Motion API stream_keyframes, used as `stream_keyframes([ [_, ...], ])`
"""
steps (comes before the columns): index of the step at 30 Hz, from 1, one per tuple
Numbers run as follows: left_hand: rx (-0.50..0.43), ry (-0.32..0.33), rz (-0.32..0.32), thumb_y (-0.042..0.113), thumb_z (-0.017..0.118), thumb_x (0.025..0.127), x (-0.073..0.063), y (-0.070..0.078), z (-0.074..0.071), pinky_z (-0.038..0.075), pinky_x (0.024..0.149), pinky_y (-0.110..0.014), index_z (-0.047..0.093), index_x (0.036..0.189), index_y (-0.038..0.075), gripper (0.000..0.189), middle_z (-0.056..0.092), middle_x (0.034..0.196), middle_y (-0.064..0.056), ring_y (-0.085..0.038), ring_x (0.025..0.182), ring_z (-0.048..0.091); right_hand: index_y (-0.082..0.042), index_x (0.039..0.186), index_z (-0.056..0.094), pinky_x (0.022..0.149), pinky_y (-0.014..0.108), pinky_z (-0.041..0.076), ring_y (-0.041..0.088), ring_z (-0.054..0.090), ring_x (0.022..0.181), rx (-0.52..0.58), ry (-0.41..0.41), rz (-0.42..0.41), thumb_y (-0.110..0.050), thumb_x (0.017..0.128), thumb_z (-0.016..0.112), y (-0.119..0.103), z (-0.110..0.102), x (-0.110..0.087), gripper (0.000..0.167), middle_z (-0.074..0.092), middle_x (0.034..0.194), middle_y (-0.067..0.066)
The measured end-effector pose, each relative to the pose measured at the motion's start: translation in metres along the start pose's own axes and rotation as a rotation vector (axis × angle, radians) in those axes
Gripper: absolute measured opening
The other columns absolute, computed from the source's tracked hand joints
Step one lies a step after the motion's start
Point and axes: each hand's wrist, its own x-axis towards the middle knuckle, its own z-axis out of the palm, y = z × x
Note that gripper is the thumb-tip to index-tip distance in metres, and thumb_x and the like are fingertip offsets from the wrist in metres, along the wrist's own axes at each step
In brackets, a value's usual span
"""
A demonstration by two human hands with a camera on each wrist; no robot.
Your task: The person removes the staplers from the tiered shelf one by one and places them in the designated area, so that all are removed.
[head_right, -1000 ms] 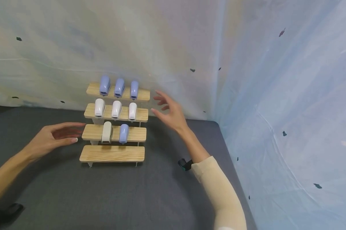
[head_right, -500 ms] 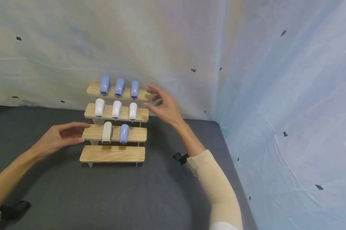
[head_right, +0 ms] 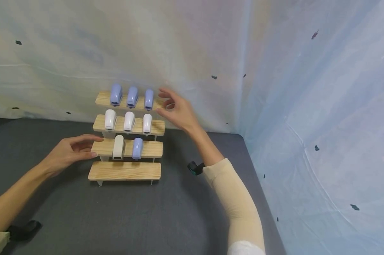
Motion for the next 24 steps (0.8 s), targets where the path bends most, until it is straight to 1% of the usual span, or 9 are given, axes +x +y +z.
stream_keyframes([
  [6, -0.052, 0.002, 0.025, 0.009, 0.072, 0.093, -0.002, 0.002, 0.002, 0.056, 0.079, -0.024, 0.057, 0.137, 0.004, 0.047, 0.056, 0.133, 0.002, -0.009, 0.106, 0.062, -0.007, 0.142, 0.052, 0.092, 0.033, 0.052, 0.023, 0.063, 0.104, -0.003, -0.037, 0.024, -0.018, 0.088, 0.078, 0.0, 0.003, 0.009, 0.061, 0.063, 0.13, 0.012],
  [8, -0.073, 0.005, 0.021, 0.008, 0.072, 0.093, -0.002, 0.002, 0.004, 0.056, 0.079, -0.024, 0.057, 0.137, 0.004, 0.047, 0.057, 0.132, 0.003, -0.01, 0.106, 0.062, -0.007, 0.141, 0.053, 0.092, 0.032, 0.051, 0.022, 0.064, 0.104, 0.0, -0.046, 0.032, -0.019, 0.087, 0.079, 0.001, 0.004, 0.011, 0.061, 0.064, 0.13, 0.011],
  [12, -0.081, 0.009, 0.014, 0.009, 0.071, 0.093, -0.003, 0.0, 0.007, 0.057, 0.079, -0.025, 0.056, 0.137, 0.003, 0.047, 0.057, 0.131, 0.004, -0.01, 0.107, 0.063, -0.007, 0.141, 0.054, 0.091, 0.032, 0.052, 0.02, 0.064, 0.103, 0.001, -0.069, 0.042, -0.018, 0.086, 0.079, 0.001, 0.005, 0.013, 0.062, 0.063, 0.129, 0.011],
  [17, -0.076, 0.004, 0.008, 0.012, 0.071, 0.094, -0.003, -0.002, 0.009, 0.057, 0.079, -0.026, 0.056, 0.137, 0.004, 0.047, 0.056, 0.131, 0.003, -0.007, 0.106, 0.064, -0.008, 0.144, 0.051, 0.088, 0.033, 0.053, 0.018, 0.063, 0.1, 0.001, -0.098, 0.059, -0.02, 0.085, 0.081, 0.001, 0.006, 0.017, 0.067, 0.061, 0.133, 0.009],
  [20, -0.1, -0.004, -0.001, 0.012, 0.071, 0.094, -0.003, -0.002, 0.009, 0.058, 0.08, -0.026, 0.055, 0.137, 0.004, 0.047, 0.056, 0.131, 0.002, -0.007, 0.107, 0.064, -0.008, 0.145, 0.051, 0.086, 0.032, 0.053, 0.018, 0.063, 0.099, -0.003, -0.115, 0.069, -0.022, 0.084, 0.082, 0.001, 0.008, 0.02, 0.07, 0.061, 0.133, 0.008],
  [24, -0.104, -0.009, -0.006, 0.013, 0.07, 0.095, -0.004, -0.001, 0.009, 0.058, 0.081, -0.027, 0.054, 0.138, 0.005, 0.047, 0.055, 0.133, 0.002, -0.007, 0.108, 0.063, -0.007, 0.145, 0.051, 0.086, 0.034, 0.053, 0.021, 0.062, 0.098, 0.003, -0.119, 0.08, -0.018, 0.083, 0.083, 0.002, 0.01, 0.022, 0.071, 0.062, 0.13, 0.01],
])
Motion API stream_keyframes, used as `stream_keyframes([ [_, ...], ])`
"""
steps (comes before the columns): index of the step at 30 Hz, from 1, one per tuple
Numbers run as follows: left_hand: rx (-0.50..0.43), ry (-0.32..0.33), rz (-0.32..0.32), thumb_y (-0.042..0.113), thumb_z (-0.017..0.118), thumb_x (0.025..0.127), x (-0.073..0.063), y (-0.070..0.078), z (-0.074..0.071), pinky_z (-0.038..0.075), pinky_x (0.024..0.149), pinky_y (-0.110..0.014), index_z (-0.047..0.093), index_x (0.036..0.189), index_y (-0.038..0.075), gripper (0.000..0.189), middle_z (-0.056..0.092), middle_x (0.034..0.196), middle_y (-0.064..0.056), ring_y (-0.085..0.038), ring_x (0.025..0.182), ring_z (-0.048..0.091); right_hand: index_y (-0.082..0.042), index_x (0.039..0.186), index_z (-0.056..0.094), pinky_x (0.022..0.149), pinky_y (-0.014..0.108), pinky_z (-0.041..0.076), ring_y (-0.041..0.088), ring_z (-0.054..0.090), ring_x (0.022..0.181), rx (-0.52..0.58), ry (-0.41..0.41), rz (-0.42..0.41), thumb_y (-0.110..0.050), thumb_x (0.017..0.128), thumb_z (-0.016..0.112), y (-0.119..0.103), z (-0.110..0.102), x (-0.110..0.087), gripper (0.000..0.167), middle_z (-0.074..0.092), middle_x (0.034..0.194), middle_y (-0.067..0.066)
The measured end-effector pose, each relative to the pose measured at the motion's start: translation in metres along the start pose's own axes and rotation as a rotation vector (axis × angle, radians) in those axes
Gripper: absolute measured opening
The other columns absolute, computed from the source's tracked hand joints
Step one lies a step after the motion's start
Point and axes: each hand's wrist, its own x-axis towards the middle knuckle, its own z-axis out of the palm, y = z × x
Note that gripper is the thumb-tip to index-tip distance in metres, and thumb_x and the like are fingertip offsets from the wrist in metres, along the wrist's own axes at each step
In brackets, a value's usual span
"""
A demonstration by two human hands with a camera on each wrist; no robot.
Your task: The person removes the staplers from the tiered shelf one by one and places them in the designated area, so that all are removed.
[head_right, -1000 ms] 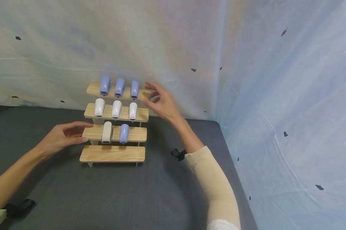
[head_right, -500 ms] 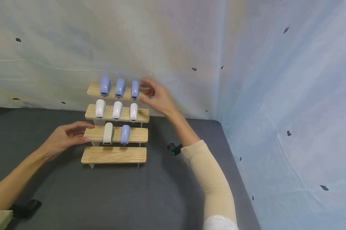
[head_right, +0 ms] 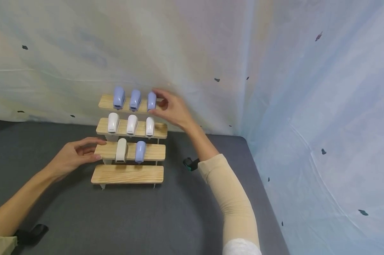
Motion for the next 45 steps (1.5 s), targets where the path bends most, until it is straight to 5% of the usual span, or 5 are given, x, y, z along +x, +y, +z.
stream_keyframes([
  [7, 0.009, -0.003, 0.002, 0.014, 0.07, 0.094, 0.003, 0.0, 0.0, 0.057, 0.081, -0.026, 0.055, 0.138, 0.006, 0.047, 0.054, 0.135, 0.0, -0.006, 0.109, 0.063, -0.003, 0.143, 0.052, 0.085, 0.039, 0.054, 0.027, 0.064, 0.1, 0.072, 0.006, -0.013, -0.01, 0.083, 0.082, 0.001, -0.002, -0.001, 0.068, 0.064, 0.124, 0.017],
  [18, 0.038, -0.017, -0.004, 0.014, 0.071, 0.094, 0.003, 0.002, -0.002, 0.057, 0.08, -0.026, 0.056, 0.137, 0.005, 0.047, 0.056, 0.134, -0.01, -0.007, 0.105, 0.065, -0.004, 0.139, 0.056, 0.086, 0.035, 0.053, 0.02, 0.065, 0.098, 0.011, 0.037, -0.029, -0.014, 0.084, 0.082, 0.004, -0.005, -0.009, 0.061, 0.066, 0.121, 0.012],
  [32, 0.062, -0.008, -0.022, 0.016, 0.073, 0.093, 0.004, 0.006, -0.005, 0.057, 0.08, -0.026, 0.057, 0.135, 0.005, 0.047, 0.058, 0.131, 0.002, -0.004, 0.106, 0.064, -0.004, 0.14, 0.055, 0.088, 0.049, 0.052, 0.031, 0.062, 0.103, 0.062, 0.062, -0.039, -0.007, 0.085, 0.079, 0.01, -0.019, -0.028, 0.06, 0.062, 0.125, 0.016],
  [37, 0.048, -0.017, -0.029, 0.017, 0.073, 0.093, 0.005, 0.005, -0.004, 0.057, 0.081, -0.026, 0.057, 0.135, 0.008, 0.045, 0.055, 0.136, -0.003, -0.003, 0.109, 0.062, 0.003, 0.141, 0.052, 0.089, 0.053, 0.051, 0.042, 0.061, 0.105, 0.063, 0.071, -0.029, -0.001, 0.086, 0.077, -0.001, -0.024, -0.037, 0.06, 0.059, 0.127, 0.025],
  [45, 0.031, -0.015, -0.038, 0.017, 0.073, 0.093, 0.004, 0.004, -0.003, 0.057, 0.081, -0.026, 0.056, 0.135, 0.006, 0.046, 0.054, 0.137, -0.004, -0.004, 0.109, 0.063, 0.007, 0.141, 0.049, 0.09, 0.049, 0.053, 0.042, 0.062, 0.105, 0.095, 0.066, 0.01, 0.002, 0.087, 0.074, -0.017, -0.032, -0.051, 0.059, 0.057, 0.129, 0.027],
])
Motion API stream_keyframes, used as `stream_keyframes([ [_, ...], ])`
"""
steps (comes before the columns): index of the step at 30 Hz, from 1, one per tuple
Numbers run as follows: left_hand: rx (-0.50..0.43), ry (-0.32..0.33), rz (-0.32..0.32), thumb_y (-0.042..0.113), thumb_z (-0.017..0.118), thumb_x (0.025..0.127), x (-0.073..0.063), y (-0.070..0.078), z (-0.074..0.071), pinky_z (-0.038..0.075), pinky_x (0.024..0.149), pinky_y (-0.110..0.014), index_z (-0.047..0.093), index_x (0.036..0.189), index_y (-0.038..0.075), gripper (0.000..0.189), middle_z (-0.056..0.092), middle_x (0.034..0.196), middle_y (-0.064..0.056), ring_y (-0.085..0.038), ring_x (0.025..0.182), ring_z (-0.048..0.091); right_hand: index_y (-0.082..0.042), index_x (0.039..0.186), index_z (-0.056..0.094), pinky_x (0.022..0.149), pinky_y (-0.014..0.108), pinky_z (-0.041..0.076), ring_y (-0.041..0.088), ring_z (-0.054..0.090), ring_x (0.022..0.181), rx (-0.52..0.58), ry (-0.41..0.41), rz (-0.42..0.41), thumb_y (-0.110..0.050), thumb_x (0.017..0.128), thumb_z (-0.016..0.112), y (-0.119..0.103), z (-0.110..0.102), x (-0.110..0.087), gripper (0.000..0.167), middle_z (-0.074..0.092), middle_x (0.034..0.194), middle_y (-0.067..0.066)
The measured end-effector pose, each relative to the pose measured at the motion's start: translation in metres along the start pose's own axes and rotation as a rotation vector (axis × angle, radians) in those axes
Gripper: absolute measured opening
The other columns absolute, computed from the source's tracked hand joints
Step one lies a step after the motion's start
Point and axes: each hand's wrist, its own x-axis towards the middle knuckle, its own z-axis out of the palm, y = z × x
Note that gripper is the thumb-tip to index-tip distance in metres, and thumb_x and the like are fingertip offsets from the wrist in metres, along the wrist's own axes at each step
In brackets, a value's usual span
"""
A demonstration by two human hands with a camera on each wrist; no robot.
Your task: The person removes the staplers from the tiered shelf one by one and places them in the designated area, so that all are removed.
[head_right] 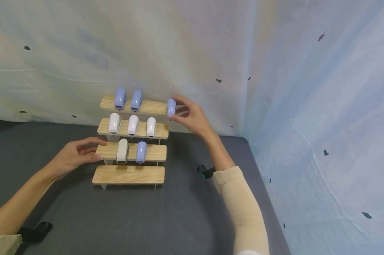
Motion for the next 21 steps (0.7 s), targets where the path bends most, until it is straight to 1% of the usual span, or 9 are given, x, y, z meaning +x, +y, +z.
stream_keyframes([
  [4, 0.004, 0.001, -0.006, 0.018, 0.073, 0.093, 0.0, 0.0, 0.001, 0.057, 0.081, -0.027, 0.056, 0.134, 0.005, 0.047, 0.053, 0.136, -0.005, -0.004, 0.108, 0.063, 0.008, 0.141, 0.048, 0.091, 0.054, 0.052, 0.044, 0.061, 0.106, 0.017, 0.008, 0.008, 0.004, 0.087, 0.074, 0.007, -0.004, -0.006, 0.06, 0.056, 0.129, 0.028],
  [13, 0.016, 0.004, -0.025, 0.019, 0.074, 0.092, 0.001, 0.0, 0.002, 0.057, 0.082, -0.026, 0.056, 0.133, 0.004, 0.048, 0.052, 0.138, -0.008, -0.003, 0.107, 0.063, 0.009, 0.14, 0.048, 0.09, 0.05, 0.053, 0.044, 0.061, 0.107, 0.008, -0.012, 0.05, 0.004, 0.086, 0.074, 0.023, -0.011, -0.016, 0.061, 0.056, 0.13, 0.028],
  [21, 0.023, 0.008, -0.031, 0.019, 0.075, 0.092, 0.001, 0.001, 0.002, 0.057, 0.082, -0.025, 0.056, 0.133, 0.004, 0.048, 0.051, 0.138, -0.008, -0.003, 0.107, 0.063, 0.009, 0.141, 0.048, 0.091, 0.057, 0.051, 0.047, 0.059, 0.107, 0.028, -0.015, 0.067, 0.005, 0.086, 0.074, 0.042, -0.014, -0.021, 0.061, 0.055, 0.131, 0.029],
])
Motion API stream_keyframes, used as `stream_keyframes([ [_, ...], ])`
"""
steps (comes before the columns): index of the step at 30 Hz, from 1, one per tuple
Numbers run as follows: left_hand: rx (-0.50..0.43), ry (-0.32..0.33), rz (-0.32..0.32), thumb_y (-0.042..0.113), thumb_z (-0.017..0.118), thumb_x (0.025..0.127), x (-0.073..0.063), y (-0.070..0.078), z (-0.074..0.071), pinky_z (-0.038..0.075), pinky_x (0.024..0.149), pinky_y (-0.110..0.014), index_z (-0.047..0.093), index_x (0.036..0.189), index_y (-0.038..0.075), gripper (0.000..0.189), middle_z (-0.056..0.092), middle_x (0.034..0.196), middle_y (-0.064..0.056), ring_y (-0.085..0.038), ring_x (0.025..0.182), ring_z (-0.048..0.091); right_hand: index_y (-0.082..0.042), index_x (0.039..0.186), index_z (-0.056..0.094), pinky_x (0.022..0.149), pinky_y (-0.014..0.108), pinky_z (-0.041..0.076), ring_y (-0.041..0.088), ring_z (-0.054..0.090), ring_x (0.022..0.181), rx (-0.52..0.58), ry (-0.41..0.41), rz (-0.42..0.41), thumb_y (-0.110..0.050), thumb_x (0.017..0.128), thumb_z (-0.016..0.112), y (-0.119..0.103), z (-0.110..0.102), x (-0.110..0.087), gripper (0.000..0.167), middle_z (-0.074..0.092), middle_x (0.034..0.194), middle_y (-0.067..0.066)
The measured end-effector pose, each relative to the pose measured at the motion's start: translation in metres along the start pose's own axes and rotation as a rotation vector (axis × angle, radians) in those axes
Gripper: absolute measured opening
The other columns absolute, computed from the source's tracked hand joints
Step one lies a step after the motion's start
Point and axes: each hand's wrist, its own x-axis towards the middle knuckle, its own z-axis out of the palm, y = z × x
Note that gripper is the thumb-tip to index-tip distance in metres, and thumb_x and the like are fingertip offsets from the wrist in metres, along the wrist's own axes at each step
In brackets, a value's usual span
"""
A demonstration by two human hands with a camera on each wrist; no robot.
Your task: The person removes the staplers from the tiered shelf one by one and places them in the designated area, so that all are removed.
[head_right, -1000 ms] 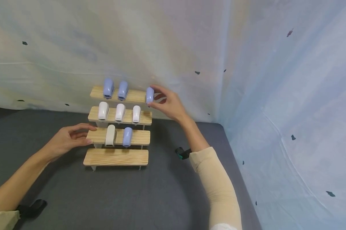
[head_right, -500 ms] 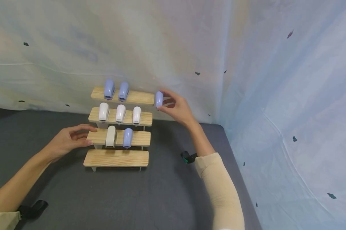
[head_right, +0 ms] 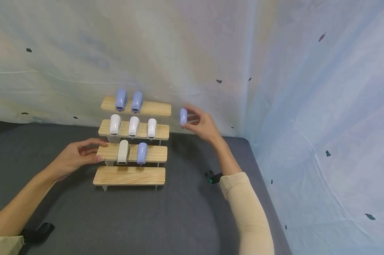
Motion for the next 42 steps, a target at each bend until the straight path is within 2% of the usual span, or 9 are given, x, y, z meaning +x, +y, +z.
stream_keyframes([
  [10, -0.005, -0.011, -0.017, 0.022, 0.075, 0.091, 0.002, -0.002, 0.001, 0.057, 0.082, -0.027, 0.056, 0.134, 0.006, 0.05, 0.049, 0.141, -0.012, -0.007, 0.107, 0.064, 0.008, 0.139, 0.05, 0.089, 0.057, 0.052, 0.047, 0.059, 0.108, -0.001, -0.007, 0.056, 0.003, 0.086, 0.075, 0.029, -0.002, -0.003, 0.059, 0.055, 0.13, 0.029],
  [18, -0.024, -0.021, 0.008, 0.019, 0.072, 0.094, -0.002, -0.006, 0.001, 0.057, 0.082, -0.028, 0.055, 0.135, 0.005, 0.047, 0.052, 0.138, -0.005, -0.009, 0.109, 0.063, 0.007, 0.139, 0.05, 0.089, 0.053, 0.054, 0.045, 0.061, 0.109, -0.001, -0.02, 0.106, 0.002, 0.086, 0.076, 0.045, 0.005, -0.007, 0.06, 0.055, 0.131, 0.028],
  [22, -0.024, -0.018, 0.005, 0.02, 0.072, 0.094, -0.003, -0.005, 0.0, 0.057, 0.083, -0.028, 0.055, 0.136, 0.007, 0.047, 0.05, 0.141, -0.006, -0.008, 0.11, 0.062, 0.008, 0.14, 0.05, 0.089, 0.052, 0.054, 0.046, 0.061, 0.11, 0.018, -0.021, 0.121, 0.002, 0.086, 0.076, 0.052, 0.01, -0.009, 0.06, 0.055, 0.131, 0.03],
  [25, -0.005, -0.01, -0.008, 0.022, 0.072, 0.094, -0.003, -0.003, 0.0, 0.056, 0.083, -0.027, 0.056, 0.135, 0.008, 0.047, 0.049, 0.142, -0.009, -0.006, 0.109, 0.062, 0.005, 0.14, 0.051, 0.089, 0.051, 0.055, 0.046, 0.061, 0.11, 0.011, -0.013, 0.121, 0.001, 0.085, 0.077, 0.072, 0.015, -0.009, 0.061, 0.056, 0.131, 0.029],
  [27, -0.001, -0.011, -0.017, 0.023, 0.073, 0.094, -0.004, -0.002, 0.001, 0.056, 0.083, -0.027, 0.056, 0.135, 0.008, 0.047, 0.048, 0.142, -0.01, -0.006, 0.109, 0.062, 0.005, 0.14, 0.051, 0.09, 0.053, 0.053, 0.048, 0.06, 0.11, 0.027, -0.013, 0.128, 0.002, 0.085, 0.077, 0.077, 0.018, -0.011, 0.061, 0.056, 0.131, 0.03],
  [29, -0.002, -0.012, -0.02, 0.023, 0.072, 0.094, -0.004, -0.002, 0.001, 0.056, 0.083, -0.028, 0.056, 0.135, 0.008, 0.047, 0.048, 0.142, -0.01, -0.006, 0.11, 0.062, 0.006, 0.141, 0.05, 0.09, 0.054, 0.053, 0.048, 0.06, 0.111, 0.031, -0.014, 0.142, 0.003, 0.085, 0.076, 0.079, 0.02, -0.013, 0.061, 0.055, 0.131, 0.03],
  [32, -0.006, -0.015, -0.016, 0.023, 0.072, 0.094, -0.004, -0.002, 0.0, 0.056, 0.083, -0.028, 0.056, 0.135, 0.008, 0.047, 0.049, 0.142, -0.009, -0.007, 0.11, 0.062, 0.009, 0.141, 0.047, 0.091, 0.054, 0.053, 0.049, 0.058, 0.113, 0.044, -0.03, 0.172, 0.004, 0.086, 0.075, 0.069, 0.021, -0.017, 0.062, 0.053, 0.133, 0.032],
  [35, -0.006, -0.015, -0.012, 0.022, 0.072, 0.094, -0.003, -0.001, 0.0, 0.056, 0.083, -0.028, 0.055, 0.136, 0.008, 0.047, 0.049, 0.143, -0.009, -0.007, 0.111, 0.062, 0.009, 0.143, 0.046, 0.09, 0.049, 0.055, 0.048, 0.059, 0.114, 0.037, -0.032, 0.193, 0.004, 0.086, 0.075, 0.072, 0.023, -0.018, 0.064, 0.052, 0.136, 0.031],
  [42, -0.02, -0.022, -0.003, 0.021, 0.072, 0.094, -0.003, 0.001, -0.001, 0.056, 0.084, -0.028, 0.054, 0.137, 0.008, 0.048, 0.048, 0.143, -0.012, -0.007, 0.112, 0.061, 0.0, 0.144, 0.049, 0.089, 0.052, 0.054, 0.045, 0.06, 0.113, 0.046, 0.013, 0.188, 0.002, 0.086, 0.076, 0.111, 0.03, -0.017, 0.065, 0.053, 0.138, 0.026],
])
